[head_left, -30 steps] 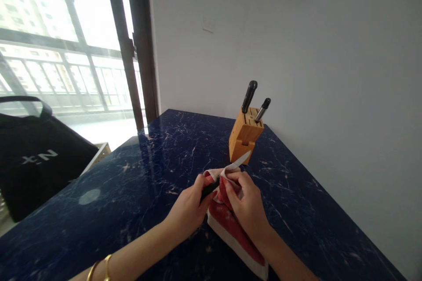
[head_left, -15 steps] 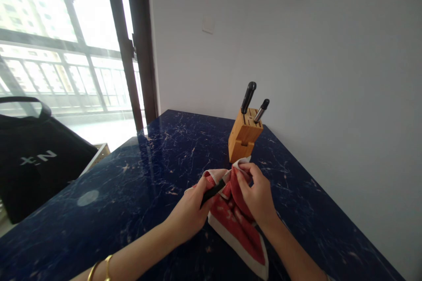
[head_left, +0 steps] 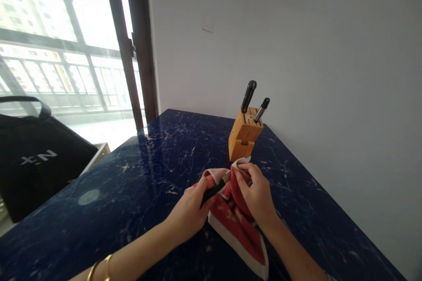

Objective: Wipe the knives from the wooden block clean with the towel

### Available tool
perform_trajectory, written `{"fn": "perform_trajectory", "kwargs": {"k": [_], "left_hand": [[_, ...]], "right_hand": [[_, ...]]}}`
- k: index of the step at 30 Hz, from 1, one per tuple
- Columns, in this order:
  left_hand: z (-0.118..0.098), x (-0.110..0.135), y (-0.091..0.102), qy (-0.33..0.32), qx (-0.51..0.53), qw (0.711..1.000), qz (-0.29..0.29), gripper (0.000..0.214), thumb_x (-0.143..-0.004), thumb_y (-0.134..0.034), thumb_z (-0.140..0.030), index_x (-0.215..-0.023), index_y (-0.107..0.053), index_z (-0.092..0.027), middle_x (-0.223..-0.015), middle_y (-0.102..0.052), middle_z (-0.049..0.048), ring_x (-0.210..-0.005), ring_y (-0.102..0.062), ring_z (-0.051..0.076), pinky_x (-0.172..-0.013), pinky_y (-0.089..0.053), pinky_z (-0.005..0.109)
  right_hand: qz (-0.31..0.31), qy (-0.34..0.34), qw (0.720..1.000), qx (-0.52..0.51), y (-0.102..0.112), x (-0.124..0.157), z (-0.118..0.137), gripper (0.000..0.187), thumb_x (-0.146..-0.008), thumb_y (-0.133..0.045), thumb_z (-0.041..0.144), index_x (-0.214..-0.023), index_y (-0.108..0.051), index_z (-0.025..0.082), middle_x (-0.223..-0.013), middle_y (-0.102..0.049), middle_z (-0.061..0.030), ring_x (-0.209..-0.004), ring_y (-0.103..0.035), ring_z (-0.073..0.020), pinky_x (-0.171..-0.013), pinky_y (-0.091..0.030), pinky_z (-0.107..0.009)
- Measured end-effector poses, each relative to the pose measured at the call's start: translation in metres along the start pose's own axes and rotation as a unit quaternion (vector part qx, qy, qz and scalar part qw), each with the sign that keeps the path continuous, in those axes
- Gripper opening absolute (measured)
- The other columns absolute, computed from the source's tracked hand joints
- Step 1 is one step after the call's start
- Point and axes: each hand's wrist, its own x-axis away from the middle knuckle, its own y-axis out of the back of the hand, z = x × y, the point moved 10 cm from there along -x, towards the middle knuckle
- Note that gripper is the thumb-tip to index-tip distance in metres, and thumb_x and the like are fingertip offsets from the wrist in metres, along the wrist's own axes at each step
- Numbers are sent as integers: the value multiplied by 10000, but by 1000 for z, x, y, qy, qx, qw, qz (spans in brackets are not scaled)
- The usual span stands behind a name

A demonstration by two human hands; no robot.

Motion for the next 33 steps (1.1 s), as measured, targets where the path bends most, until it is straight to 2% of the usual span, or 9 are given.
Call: {"fn": "perform_trajectory", "kwargs": {"k": [5, 13, 16, 23, 33], "left_hand": [[0, 1, -1, 1, -6, 1000, -2, 100, -815, -407, -174, -901, -429, -219, -856, -606, 21, -805, -576, 178, -669, -415, 257], [-1, -1, 0, -4, -2, 1000, 5, 176, -799, -412, -133, -948, -415, -227, -927, -605, 20, -858, -564, 177, -695, -409, 251], [0, 0, -1, -5, -10, 1000, 5, 155, -804, -413, -136, -931, -413, -226, -904, -602, 15, -846, -561, 175, -689, -406, 250], [-2, 2, -2, -20, -24, 1000, 3, 93, -825, -406, -161, -891, -414, -226, -859, -587, 4, -806, -551, 172, -679, -396, 255], [3, 2, -5, -11, -25, 1000, 8, 112, -805, -422, -149, -886, -414, -227, -836, -572, -1, -781, -535, 173, -678, -381, 261]], "right_hand": [[-39, -29, 999, 22, 15, -6, -17, 128, -828, -460, 291, -848, -547, 200, -825, -609, -48, -772, -569, -184, -717, -440, -318], [30, 22, 999, -13, -10, 4, 9, 74, -816, -480, 228, -858, -538, 211, -845, -583, -32, -802, -563, -167, -737, -439, -294], [8, 15, 1000, 9, -1, 0, 3, 70, -818, -477, 236, -841, -538, 209, -825, -577, -36, -789, -555, -173, -732, -434, -306], [-52, -41, 997, 43, 27, -12, -30, 113, -827, -469, 293, -844, -532, 201, -802, -589, -32, -740, -555, -174, -693, -424, -300], [-57, -43, 997, 30, 25, -9, -27, 114, -821, -468, 299, -815, -518, 197, -775, -588, -21, -706, -547, -161, -659, -416, -277]]}}
